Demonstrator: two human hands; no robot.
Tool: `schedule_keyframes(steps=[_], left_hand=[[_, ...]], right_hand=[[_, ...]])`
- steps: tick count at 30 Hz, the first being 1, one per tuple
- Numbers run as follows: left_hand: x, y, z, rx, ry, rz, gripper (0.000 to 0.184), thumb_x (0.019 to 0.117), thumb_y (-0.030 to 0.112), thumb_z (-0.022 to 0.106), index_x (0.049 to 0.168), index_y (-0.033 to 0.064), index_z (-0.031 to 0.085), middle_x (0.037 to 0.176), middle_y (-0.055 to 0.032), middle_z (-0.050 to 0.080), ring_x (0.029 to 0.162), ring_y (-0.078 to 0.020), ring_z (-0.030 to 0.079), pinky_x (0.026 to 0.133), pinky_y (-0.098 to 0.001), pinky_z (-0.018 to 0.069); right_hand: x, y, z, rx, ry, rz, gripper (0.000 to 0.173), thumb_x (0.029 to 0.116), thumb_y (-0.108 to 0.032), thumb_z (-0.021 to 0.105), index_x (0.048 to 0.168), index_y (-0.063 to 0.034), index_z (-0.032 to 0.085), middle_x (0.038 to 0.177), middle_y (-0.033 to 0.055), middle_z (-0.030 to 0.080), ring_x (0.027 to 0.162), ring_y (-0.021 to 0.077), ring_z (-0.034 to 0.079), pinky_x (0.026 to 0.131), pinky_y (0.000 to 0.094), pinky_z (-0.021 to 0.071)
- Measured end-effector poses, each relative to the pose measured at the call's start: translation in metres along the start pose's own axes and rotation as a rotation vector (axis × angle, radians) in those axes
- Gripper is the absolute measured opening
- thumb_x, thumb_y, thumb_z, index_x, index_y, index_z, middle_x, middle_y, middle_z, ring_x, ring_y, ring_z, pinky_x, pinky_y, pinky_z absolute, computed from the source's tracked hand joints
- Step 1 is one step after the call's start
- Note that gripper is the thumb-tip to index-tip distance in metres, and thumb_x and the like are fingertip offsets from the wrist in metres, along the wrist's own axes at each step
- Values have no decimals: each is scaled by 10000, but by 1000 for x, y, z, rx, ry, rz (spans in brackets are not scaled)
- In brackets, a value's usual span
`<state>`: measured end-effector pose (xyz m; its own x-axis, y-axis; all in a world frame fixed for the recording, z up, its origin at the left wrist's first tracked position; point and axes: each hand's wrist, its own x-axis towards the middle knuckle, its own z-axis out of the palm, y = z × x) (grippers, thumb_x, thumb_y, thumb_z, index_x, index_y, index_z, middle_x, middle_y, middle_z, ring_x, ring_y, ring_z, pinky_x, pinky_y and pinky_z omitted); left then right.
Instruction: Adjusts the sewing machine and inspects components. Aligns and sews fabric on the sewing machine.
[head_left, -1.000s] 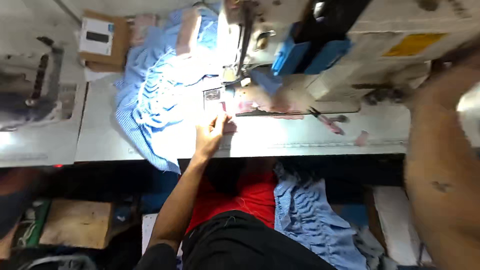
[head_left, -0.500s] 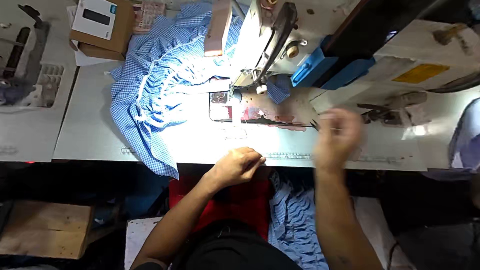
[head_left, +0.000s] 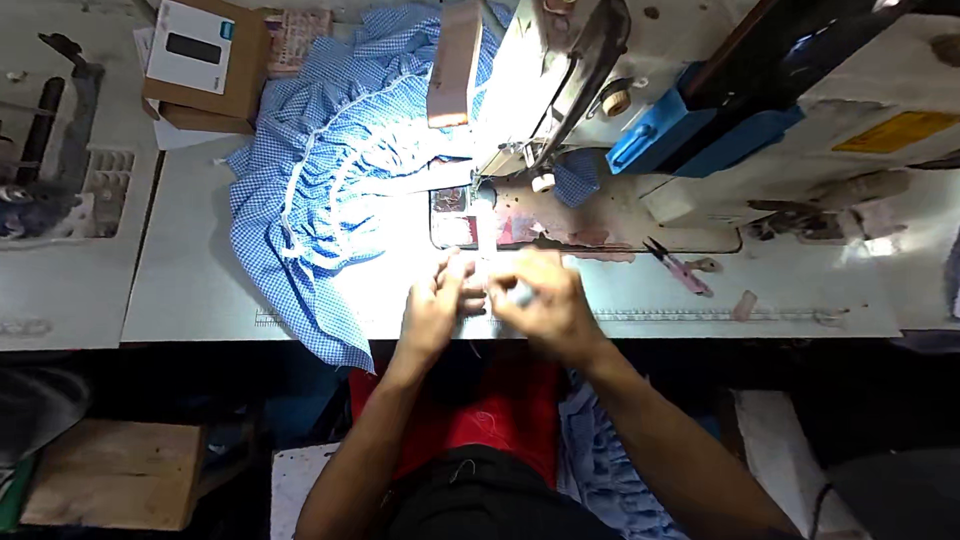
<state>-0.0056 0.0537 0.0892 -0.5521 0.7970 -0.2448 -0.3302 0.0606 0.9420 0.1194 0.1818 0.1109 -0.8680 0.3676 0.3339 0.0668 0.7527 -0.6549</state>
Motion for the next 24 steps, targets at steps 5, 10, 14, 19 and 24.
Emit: schedule_keyframes(steps=[5,10,14,19,24], left_hand=[[14,8,10,-79,-65,-12,258,1080,178,539,1213,1,671,857,-77,703,657,-125,690,613,-275,618],[-27,-6,4,57,71,50,196,1048,114,592,1091,-18,730,802,-92,729,660,-169,726,642,-331,656],[-66,-13,2,51,99,-1,177,1038,88,604,1074,-22,738,790,-91,738,655,-164,734,636,-310,658],[-80,-24,-1,24,121,-25,162,1024,66,614,1063,-24,744,809,-91,744,671,-165,739,645,-316,661],[-79,-25,-3,-4,120,-3,177,1035,75,590,1030,-24,737,789,-91,730,655,-163,728,638,-328,658]], right_hand=[[-64,-26,-14,-126,-290,-29,252,978,-377,651,1083,-163,734,1066,27,725,1019,192,680,906,443,534],[-75,75,-107,-600,66,536,598,1028,-318,575,1505,19,445,1426,372,474,1288,623,449,996,790,380],[-90,112,-118,-800,24,578,436,1111,-247,379,1357,43,593,1263,369,576,1188,596,546,925,751,441],[-68,65,-87,-576,11,370,411,1104,-188,354,1331,95,549,1212,351,601,1006,533,645,802,681,516],[-40,12,-15,-380,-131,-102,316,1048,-283,581,1219,-44,697,944,159,661,744,306,664,571,439,528]])
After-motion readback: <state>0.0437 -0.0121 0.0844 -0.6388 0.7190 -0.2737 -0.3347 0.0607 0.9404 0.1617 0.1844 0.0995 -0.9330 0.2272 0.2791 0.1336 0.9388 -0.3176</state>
